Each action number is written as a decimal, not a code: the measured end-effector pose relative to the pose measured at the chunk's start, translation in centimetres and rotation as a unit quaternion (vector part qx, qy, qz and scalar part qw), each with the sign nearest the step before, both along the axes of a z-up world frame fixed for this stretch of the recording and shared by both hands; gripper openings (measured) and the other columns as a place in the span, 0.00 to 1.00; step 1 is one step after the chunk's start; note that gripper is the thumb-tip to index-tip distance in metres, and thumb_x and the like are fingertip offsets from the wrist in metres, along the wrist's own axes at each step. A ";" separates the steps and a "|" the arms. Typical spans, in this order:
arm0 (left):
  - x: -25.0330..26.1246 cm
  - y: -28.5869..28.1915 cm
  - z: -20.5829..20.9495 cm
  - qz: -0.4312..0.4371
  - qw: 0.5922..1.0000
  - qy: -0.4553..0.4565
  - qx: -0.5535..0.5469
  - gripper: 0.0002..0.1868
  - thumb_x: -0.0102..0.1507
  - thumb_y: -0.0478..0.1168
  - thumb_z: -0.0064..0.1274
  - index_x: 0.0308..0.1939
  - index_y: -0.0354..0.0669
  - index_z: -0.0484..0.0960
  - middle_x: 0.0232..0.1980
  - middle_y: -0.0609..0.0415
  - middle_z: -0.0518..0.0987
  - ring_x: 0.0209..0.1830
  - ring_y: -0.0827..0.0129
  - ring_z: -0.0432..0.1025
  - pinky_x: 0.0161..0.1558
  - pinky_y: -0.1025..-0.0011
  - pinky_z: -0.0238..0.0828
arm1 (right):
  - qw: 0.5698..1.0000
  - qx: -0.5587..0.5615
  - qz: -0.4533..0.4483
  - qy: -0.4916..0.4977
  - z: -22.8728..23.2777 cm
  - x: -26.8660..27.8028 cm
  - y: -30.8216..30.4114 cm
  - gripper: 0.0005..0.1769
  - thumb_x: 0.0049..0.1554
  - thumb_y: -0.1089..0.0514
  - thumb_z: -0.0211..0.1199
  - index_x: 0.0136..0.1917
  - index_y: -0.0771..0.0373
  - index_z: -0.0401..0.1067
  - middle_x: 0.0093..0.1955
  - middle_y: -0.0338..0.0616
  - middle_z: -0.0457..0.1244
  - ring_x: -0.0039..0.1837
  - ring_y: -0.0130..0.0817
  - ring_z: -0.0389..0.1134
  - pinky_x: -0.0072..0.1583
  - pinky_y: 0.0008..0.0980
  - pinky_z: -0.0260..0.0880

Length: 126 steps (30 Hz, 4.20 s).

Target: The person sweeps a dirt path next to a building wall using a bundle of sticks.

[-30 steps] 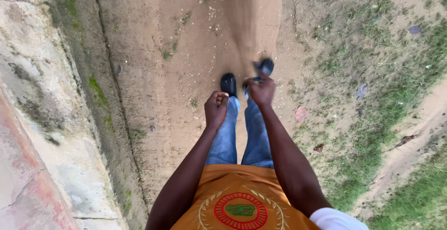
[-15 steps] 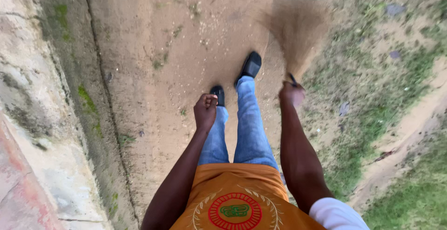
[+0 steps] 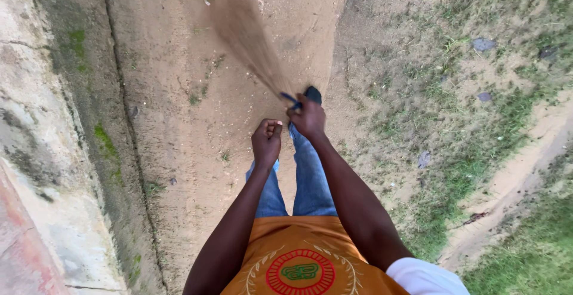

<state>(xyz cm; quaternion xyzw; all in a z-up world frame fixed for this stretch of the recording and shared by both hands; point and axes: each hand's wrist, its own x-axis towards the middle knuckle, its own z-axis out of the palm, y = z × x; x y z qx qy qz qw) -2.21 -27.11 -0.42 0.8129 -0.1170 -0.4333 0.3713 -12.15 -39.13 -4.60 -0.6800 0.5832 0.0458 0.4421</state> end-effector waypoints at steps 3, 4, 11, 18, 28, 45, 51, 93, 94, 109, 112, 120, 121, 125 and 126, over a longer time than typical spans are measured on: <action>0.4 -0.5 -0.3 -0.006 0.999 -0.022 -0.028 0.04 0.66 0.36 0.57 0.42 0.39 0.82 0.31 0.59 0.80 0.27 0.82 0.69 0.33 0.78 0.68 | 0.993 -0.008 0.107 0.041 -3.8 1.9 -1.3 0.24 0.51 0.44 0.69 0.60 0.50 0.77 0.44 0.51 0.72 0.49 0.52 0.74 0.53 0.52 0.74; 0.4 -0.8 -0.4 -0.008 0.999 -0.022 -0.028 0.04 0.66 0.36 0.57 0.42 0.39 0.82 0.31 0.59 0.80 0.27 0.82 0.69 0.33 0.78 0.68 | 0.994 -0.008 0.106 0.040 -5.4 1.6 -2.1 0.24 0.51 0.44 0.69 0.60 0.50 0.77 0.44 0.51 0.72 0.49 0.52 0.74 0.53 0.52 0.74; 1.0 -2.2 -0.6 0.003 1.000 -0.004 0.001 0.04 0.67 0.37 0.56 0.41 0.39 0.82 0.31 0.58 0.80 0.27 0.80 0.69 0.32 0.77 0.68 | 0.921 -0.016 -0.279 0.271 -10.2 -12.6 -6.1 0.27 0.48 0.43 0.74 0.55 0.62 0.77 0.46 0.51 0.71 0.41 0.38 0.73 0.46 0.39 0.76; 1.4 -5.1 -1.0 0.001 0.999 -0.001 -0.033 0.05 0.67 0.39 0.56 0.41 0.40 0.82 0.32 0.59 0.82 0.30 0.80 0.73 0.35 0.78 0.70 | 0.884 -0.058 -0.411 0.216 -2.8 -8.8 -6.6 0.19 0.54 0.49 0.69 0.53 0.63 0.79 0.37 0.46 0.71 0.30 0.29 0.70 0.36 0.33 0.73; 7.3 -8.3 -0.7 0.024 0.999 -0.026 -0.029 0.05 0.67 0.38 0.57 0.41 0.40 0.82 0.32 0.58 0.81 0.30 0.80 0.71 0.35 0.77 0.70 | 0.999 -0.006 0.025 -0.033 -1.8 10.1 -8.3 0.28 0.45 0.43 0.73 0.58 0.53 0.78 0.40 0.53 0.72 0.46 0.53 0.74 0.49 0.51 0.73; 16.9 -18.4 -0.8 -0.043 0.999 0.019 0.015 0.07 0.67 0.40 0.58 0.40 0.40 0.82 0.31 0.56 0.83 0.29 0.78 0.74 0.34 0.75 0.71 | 0.818 -0.018 -0.496 0.290 -4.6 1.9 -16.2 0.20 0.54 0.47 0.71 0.51 0.65 0.79 0.41 0.48 0.72 0.38 0.36 0.74 0.47 0.38 0.76; 17.7 -20.6 -0.8 -0.070 0.997 0.001 -0.029 0.05 0.66 0.39 0.58 0.40 0.40 0.82 0.32 0.59 0.81 0.29 0.80 0.72 0.35 0.77 0.71 | 0.953 -0.024 -0.299 -0.047 2.5 13.3 -16.7 0.32 0.53 0.55 0.65 0.71 0.57 0.73 0.35 0.51 0.70 0.32 0.37 0.67 0.37 0.36 0.69; 13.3 -35.1 -2.0 -0.023 1.000 -0.002 0.005 0.07 0.66 0.40 0.57 0.41 0.40 0.83 0.30 0.57 0.82 0.26 0.78 0.72 0.32 0.75 0.70 | 0.878 -0.028 -0.384 0.283 -8.5 -1.5 -38.2 0.26 0.40 0.39 0.78 0.48 0.53 0.82 0.43 0.50 0.71 0.46 0.50 0.74 0.50 0.49 0.73; 12.5 -35.9 -2.1 -0.021 1.000 -0.001 0.004 0.07 0.66 0.40 0.57 0.41 0.40 0.83 0.30 0.57 0.82 0.26 0.78 0.72 0.32 0.75 0.70 | 0.878 -0.030 -0.383 0.285 -7.9 -2.2 -38.8 0.26 0.40 0.39 0.78 0.48 0.53 0.82 0.43 0.50 0.71 0.46 0.50 0.74 0.50 0.49 0.73; 9.3 -43.9 -2.4 -0.007 1.000 -0.009 -0.027 0.07 0.67 0.39 0.57 0.43 0.38 0.81 0.31 0.58 0.79 0.29 0.80 0.68 0.34 0.77 0.68 | 1.000 0.003 -0.028 -0.007 -3.0 10.4 -44.4 0.30 0.50 0.43 0.72 0.63 0.56 0.78 0.41 0.52 0.72 0.44 0.45 0.74 0.49 0.46 0.74; 9.6 -44.6 -2.6 -0.002 1.000 -0.023 -0.012 0.06 0.66 0.39 0.58 0.42 0.39 0.81 0.32 0.59 0.80 0.29 0.81 0.70 0.34 0.78 0.69 | 0.999 0.001 0.028 0.047 -6.5 9.5 -47.2 0.27 0.50 0.44 0.71 0.62 0.50 0.79 0.44 0.52 0.72 0.46 0.46 0.74 0.52 0.47 0.74; 8.9 -48.1 -2.2 -0.027 0.998 -0.037 -0.036 0.06 0.66 0.39 0.57 0.42 0.39 0.81 0.32 0.59 0.81 0.29 0.80 0.72 0.35 0.77 0.71 | 0.888 -0.055 -0.383 0.248 -11.2 -7.6 -51.2 0.25 0.47 0.44 0.76 0.49 0.64 0.78 0.42 0.46 0.72 0.37 0.30 0.73 0.43 0.31 0.75; 8.7 -48.8 -1.9 -0.027 0.998 -0.035 -0.037 0.06 0.66 0.39 0.57 0.42 0.39 0.81 0.32 0.59 0.81 0.29 0.80 0.72 0.35 0.77 0.71 | 0.861 -0.044 -0.436 0.257 -10.7 -8.8 -51.5 0.21 0.48 0.47 0.74 0.47 0.64 0.78 0.40 0.46 0.73 0.34 0.30 0.72 0.40 0.33 0.73; 8.4 -51.6 -0.7 -0.023 0.999 -0.035 -0.016 0.06 0.65 0.39 0.58 0.41 0.40 0.83 0.32 0.57 0.82 0.29 0.79 0.72 0.35 0.76 0.71 | 0.822 -0.116 -0.493 0.259 -6.8 -5.1 -52.7 0.18 0.50 0.50 0.73 0.43 0.67 0.76 0.32 0.46 0.70 0.27 0.28 0.67 0.33 0.30 0.70; 8.6 -52.1 -0.5 -0.020 0.999 -0.038 -0.009 0.06 0.65 0.39 0.59 0.41 0.40 0.84 0.32 0.57 0.82 0.29 0.79 0.72 0.35 0.76 0.71 | 0.859 -0.107 -0.463 0.189 -5.1 -3.0 -52.6 0.15 0.53 0.51 0.71 0.41 0.67 0.77 0.30 0.47 0.69 0.26 0.30 0.65 0.32 0.32 0.67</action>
